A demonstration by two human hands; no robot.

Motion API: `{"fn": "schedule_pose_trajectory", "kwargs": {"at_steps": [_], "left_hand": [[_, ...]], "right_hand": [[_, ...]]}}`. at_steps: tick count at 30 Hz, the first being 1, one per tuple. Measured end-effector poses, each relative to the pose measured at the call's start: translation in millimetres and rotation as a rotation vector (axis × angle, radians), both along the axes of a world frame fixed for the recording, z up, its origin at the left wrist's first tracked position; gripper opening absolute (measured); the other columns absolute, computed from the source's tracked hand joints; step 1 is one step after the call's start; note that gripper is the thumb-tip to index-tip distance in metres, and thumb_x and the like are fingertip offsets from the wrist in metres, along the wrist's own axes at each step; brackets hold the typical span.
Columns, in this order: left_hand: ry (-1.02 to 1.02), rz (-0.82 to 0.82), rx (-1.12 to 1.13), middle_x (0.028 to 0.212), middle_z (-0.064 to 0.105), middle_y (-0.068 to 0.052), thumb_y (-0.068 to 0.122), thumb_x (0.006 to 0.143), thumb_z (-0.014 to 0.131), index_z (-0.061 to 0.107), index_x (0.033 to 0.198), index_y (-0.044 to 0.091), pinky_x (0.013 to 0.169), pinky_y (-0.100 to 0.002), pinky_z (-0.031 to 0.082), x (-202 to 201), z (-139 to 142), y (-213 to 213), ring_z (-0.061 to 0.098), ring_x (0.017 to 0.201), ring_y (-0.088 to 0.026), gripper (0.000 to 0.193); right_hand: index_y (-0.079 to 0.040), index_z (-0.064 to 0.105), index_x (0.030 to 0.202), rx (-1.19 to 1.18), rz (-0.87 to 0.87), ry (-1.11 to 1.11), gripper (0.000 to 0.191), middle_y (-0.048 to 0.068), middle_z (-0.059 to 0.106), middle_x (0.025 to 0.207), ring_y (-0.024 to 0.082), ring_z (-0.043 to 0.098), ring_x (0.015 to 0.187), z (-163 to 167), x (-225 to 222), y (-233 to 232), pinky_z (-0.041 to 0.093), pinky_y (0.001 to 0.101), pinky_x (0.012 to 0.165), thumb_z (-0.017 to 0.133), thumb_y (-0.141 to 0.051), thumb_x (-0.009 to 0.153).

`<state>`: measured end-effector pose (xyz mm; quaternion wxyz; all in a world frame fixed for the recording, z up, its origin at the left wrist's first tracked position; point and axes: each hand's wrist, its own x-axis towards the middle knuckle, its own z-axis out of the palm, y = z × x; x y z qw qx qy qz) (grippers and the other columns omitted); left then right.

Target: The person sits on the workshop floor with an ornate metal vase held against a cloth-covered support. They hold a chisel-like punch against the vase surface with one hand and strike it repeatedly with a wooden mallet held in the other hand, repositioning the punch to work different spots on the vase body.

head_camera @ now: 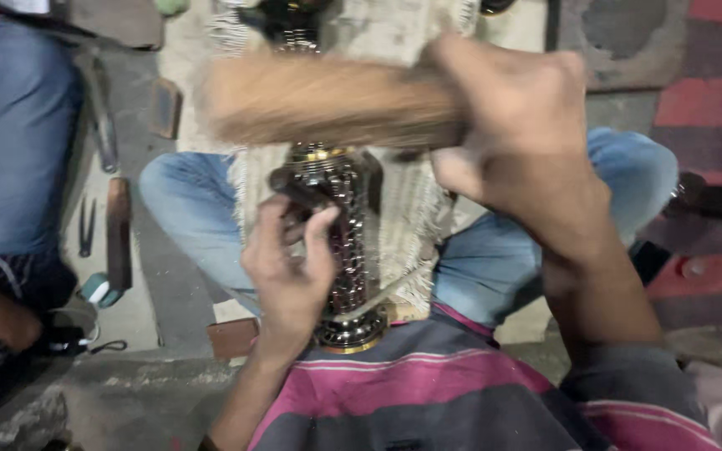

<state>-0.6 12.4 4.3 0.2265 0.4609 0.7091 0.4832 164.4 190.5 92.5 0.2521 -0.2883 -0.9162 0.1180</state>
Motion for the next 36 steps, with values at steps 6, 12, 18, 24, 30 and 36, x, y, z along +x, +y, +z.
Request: {"fn": "schedule_pose_trajectory", "kwargs": {"at_steps": [6, 12, 18, 24, 30, 36], "left_hand": [[-0.044, 0.004, 0.020, 0.107, 0.071, -0.013, -0.003, 0.102, 0.066, 0.055, 0.118, -0.005, 0.084, -0.029, 0.061, -2.3, -7.9, -3.4, 0.075, 0.096, -0.017, 0.020], [0.106, -0.020, 0.065, 0.103, 0.073, -0.012, -0.004, 0.101, 0.066, 0.057, 0.118, -0.003, 0.083, -0.031, 0.060, -1.0, -11.2, -3.7, 0.076, 0.093, -0.020, 0.019], [0.283, -0.069, 0.045, 0.094, 0.067, -0.015, -0.002, 0.097, 0.071, 0.060, 0.111, -0.003, 0.074, -0.040, 0.051, -6.9, -2.3, 2.7, 0.067, 0.083, -0.029, 0.017], [0.376, -0.187, 0.015, 0.099, 0.067, -0.019, -0.005, 0.093, 0.072, 0.062, 0.119, -0.005, 0.077, -0.043, 0.051, -15.9, 8.3, 10.4, 0.065, 0.086, -0.035, 0.028], [0.398, -0.322, -0.024, 0.107, 0.072, -0.018, -0.009, 0.088, 0.070, 0.067, 0.119, -0.004, 0.083, -0.042, 0.055, -25.3, 14.2, 16.8, 0.069, 0.094, -0.034, 0.032], [0.412, -0.427, -0.091, 0.112, 0.074, -0.017, -0.004, 0.084, 0.071, 0.068, 0.122, 0.001, 0.083, -0.042, 0.055, -39.1, 16.9, 25.0, 0.068, 0.093, -0.034, 0.038]], "right_hand": [[-0.005, 0.057, 0.113, -0.090, 0.098, 0.002, 0.048, 0.013, 0.060, 0.088, 0.035, 0.064, 0.081, 5.6, 1.1, 8.5, 0.046, 0.0445, 0.069, 0.077, -0.012, 0.069], [-0.008, 0.061, 0.105, -0.042, 0.098, -0.158, 0.053, 0.011, 0.061, 0.077, 0.036, 0.063, 0.069, 3.6, 14.1, 10.1, 0.041, 0.0487, 0.057, 0.081, -0.017, 0.057], [-0.010, 0.061, 0.112, -0.060, 0.053, -0.141, 0.053, 0.010, 0.062, 0.086, 0.035, 0.064, 0.079, 23.4, 6.7, 2.1, 0.046, 0.0477, 0.070, 0.081, -0.012, 0.063], [-0.008, 0.059, 0.102, -0.308, 0.074, 0.029, 0.039, 0.009, 0.063, 0.084, 0.026, 0.069, 0.077, -0.1, 27.5, 8.5, 0.049, 0.0420, 0.069, 0.079, -0.009, 0.068], [-0.004, 0.064, 0.101, -0.429, -0.164, 0.077, 0.037, 0.013, 0.063, 0.080, 0.031, 0.062, 0.071, -45.2, 61.4, -0.2, 0.045, 0.0404, 0.064, 0.081, -0.010, 0.068], [-0.001, 0.065, 0.107, -0.575, -0.089, 0.276, 0.039, 0.016, 0.062, 0.085, 0.030, 0.061, 0.073, -75.4, 67.1, -9.7, 0.048, 0.0384, 0.066, 0.081, -0.007, 0.071]]}}
